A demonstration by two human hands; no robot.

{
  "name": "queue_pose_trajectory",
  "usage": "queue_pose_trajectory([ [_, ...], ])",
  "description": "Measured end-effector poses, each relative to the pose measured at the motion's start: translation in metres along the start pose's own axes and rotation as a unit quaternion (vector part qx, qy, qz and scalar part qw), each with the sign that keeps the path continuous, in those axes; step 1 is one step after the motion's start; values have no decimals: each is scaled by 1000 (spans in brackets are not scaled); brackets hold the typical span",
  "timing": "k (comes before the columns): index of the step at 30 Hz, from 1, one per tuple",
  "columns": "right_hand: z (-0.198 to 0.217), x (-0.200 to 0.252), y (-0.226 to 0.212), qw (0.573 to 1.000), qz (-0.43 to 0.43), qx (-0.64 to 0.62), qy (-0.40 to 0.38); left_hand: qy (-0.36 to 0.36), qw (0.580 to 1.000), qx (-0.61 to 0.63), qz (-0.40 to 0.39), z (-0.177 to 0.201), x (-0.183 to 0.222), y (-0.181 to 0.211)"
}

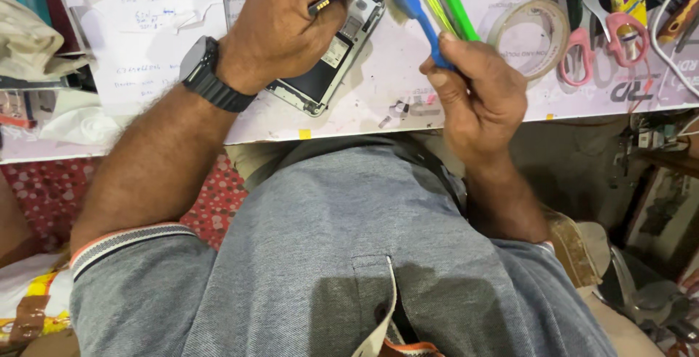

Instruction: The person disassembles a mobile phone by removing the back panel and battery, then uses a blue plastic tool to pry and clean the internal components and edges of the frame.

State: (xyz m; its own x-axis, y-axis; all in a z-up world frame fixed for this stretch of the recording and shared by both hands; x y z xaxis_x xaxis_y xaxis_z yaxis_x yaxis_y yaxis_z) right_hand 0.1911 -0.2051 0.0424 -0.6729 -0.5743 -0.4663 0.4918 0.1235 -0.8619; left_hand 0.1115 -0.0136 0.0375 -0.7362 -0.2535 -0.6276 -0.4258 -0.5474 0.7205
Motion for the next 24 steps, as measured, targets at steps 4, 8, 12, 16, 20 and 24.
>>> queue_pose_trajectory([
  [4,-4,7,-1,998,28,54,-4,3,997,-77,-32,5,0,4],
  [8,-23,4,-6,986,154,55,6,-16,987,-155,-46,1,1,5],
  [12,-31,11,-19,974,176,142,-33,-17,983,-173,-57,-2,0,7],
  [16,-35,9,-24,971,180,155,-37,-21,984,-170,-38,1,3,2],
  [20,-30,5,-11,978,164,128,-5,-28,984,-173,-17,-3,6,-7],
  [24,-38,17,-10,967,212,137,-20,-17,985,-164,-50,-2,9,-2],
])
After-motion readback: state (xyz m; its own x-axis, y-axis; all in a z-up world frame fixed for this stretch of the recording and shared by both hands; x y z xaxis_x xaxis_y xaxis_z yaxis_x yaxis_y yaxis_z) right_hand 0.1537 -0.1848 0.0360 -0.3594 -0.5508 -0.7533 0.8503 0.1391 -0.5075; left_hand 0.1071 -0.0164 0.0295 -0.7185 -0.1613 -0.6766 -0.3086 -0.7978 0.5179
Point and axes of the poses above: each hand's wrist, its own x-axis away from the middle knuckle, its own z-axis out of the back of the hand, y = z × x, the point moved 10 cm from there along -x, towards the middle knuckle, and after that the axes turned 12 degrees about y, right-handed, at the moved point
